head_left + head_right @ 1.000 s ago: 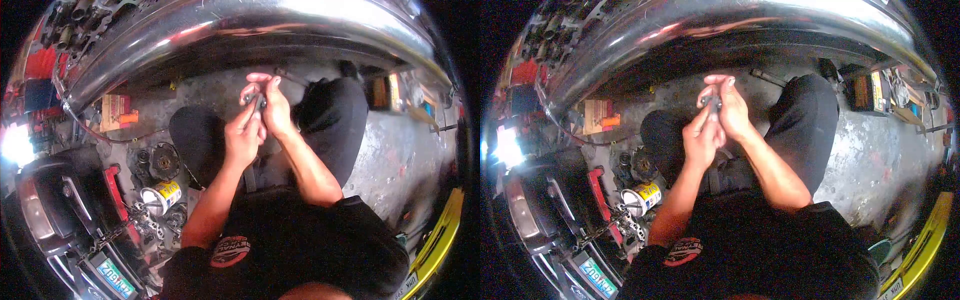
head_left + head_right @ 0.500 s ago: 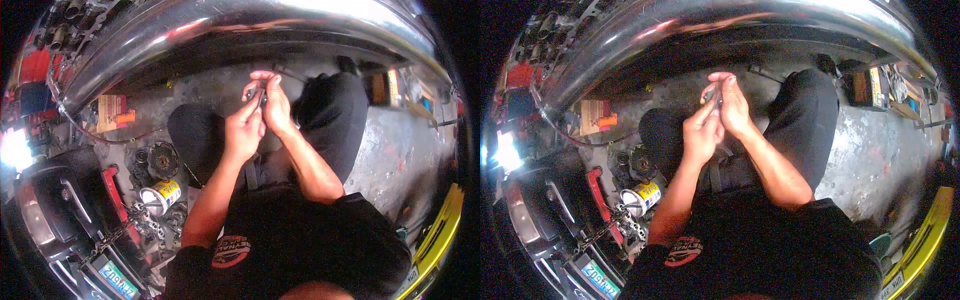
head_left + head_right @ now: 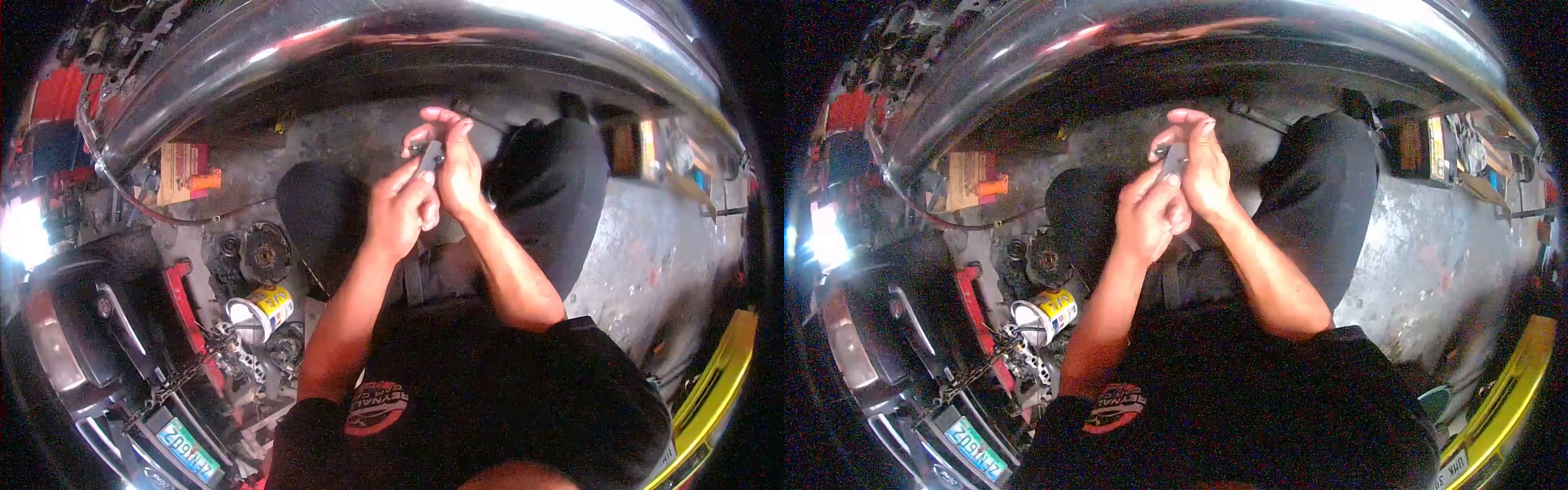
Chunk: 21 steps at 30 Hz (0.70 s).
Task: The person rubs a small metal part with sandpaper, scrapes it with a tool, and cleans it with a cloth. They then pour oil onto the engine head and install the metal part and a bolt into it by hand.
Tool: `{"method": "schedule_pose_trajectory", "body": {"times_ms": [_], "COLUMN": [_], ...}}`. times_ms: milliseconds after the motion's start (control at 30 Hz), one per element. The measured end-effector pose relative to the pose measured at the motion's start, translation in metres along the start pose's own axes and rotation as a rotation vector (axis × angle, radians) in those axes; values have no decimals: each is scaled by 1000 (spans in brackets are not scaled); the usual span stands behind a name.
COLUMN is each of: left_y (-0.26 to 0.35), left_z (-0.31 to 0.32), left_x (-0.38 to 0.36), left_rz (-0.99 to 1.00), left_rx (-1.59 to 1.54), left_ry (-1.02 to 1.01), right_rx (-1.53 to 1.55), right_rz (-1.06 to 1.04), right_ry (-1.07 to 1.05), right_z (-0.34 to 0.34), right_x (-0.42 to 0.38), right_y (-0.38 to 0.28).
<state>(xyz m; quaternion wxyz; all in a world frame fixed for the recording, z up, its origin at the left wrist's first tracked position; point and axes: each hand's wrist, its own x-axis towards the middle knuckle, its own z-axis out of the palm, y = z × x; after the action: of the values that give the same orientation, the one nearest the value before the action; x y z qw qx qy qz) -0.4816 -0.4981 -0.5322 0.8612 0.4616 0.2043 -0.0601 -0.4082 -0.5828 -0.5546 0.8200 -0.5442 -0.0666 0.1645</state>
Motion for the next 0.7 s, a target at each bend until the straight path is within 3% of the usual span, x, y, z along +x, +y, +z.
{"method": "schedule_pose_trajectory", "body": {"times_ms": [167, 233, 267, 333, 367, 467, 600, 667, 700], "left_y": [-15, -3, 4, 20, 36, 43, 17, 3, 1], "left_z": [-8, -23, -30, -27, -26, -25, -13, -5, -1], "left_x": [6, 16, 17, 15, 6, -12, -26, -30, -25], "left_rz": [367, 835, 1076, 997, 1122, 1102, 1164, 977, 996], "left_rx": [793, 1490, 1834, 1657, 1519, 1365, 1343, 1318, 1319], "left_ry": [130, 228, 288, 663, 695, 622, 366, 216, 196], "right_rx": [72, -38, -382, 50, 122, 402, 569, 607, 562], "right_rz": [-31, -107, -253, 34, 29, 89, 62, 76, 105], "right_ry": [-17, 0, 137, 176, 198, 28, 78, 12, 27], "right_z": [3, 2, 1, 1, -6, 0, 5, 2, 4], "right_x": [3, 6, 11, 9, 10, 9, 11, 10, 6], "right_y": [7, 21, 31, 26, 30, 13, 5, 6, -3]}}
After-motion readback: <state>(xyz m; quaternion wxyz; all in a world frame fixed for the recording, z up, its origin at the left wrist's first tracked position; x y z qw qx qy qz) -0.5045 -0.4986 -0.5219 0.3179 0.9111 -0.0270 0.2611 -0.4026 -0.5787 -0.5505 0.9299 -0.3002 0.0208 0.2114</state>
